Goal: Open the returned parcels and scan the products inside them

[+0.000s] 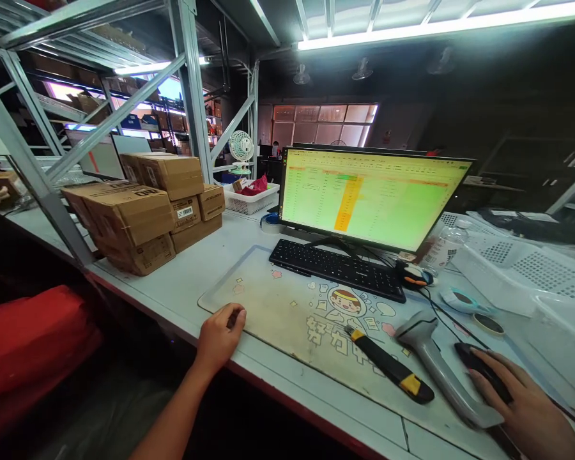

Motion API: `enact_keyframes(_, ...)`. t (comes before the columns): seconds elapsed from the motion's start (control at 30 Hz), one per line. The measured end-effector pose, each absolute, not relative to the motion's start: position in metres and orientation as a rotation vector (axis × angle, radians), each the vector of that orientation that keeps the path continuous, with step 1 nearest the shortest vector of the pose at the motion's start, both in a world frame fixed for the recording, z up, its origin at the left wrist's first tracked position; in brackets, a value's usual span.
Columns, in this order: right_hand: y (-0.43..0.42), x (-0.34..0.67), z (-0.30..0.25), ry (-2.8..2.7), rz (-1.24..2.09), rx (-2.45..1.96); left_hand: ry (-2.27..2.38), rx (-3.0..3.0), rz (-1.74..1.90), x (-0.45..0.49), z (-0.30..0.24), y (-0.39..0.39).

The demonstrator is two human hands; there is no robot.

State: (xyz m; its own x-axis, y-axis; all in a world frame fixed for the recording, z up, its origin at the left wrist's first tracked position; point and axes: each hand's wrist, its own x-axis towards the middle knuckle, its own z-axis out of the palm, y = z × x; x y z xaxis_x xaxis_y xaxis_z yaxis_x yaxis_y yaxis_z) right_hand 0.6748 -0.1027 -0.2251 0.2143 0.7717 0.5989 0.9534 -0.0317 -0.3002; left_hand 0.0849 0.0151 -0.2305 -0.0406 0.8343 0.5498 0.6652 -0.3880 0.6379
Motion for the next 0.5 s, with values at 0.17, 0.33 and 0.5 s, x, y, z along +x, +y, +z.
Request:
enact_keyframes(0.17,-0.109,0.659,-0.213,-1.510,-0.278,-1.929,1.619,2.057,1.419,0.084,-0.231,0.015)
enact_keyframes(0.33,-0.113,0.655,-0.211,-1.553,-0.256,-2.047,1.643,2.088,1.419,0.082,-0.233,0.016)
enact_keyframes(0.5,-0.113,0.659,-0.216,-1.586,-0.322,-2.059,1.653,2.134,1.428,0.080,-0.232,0.016)
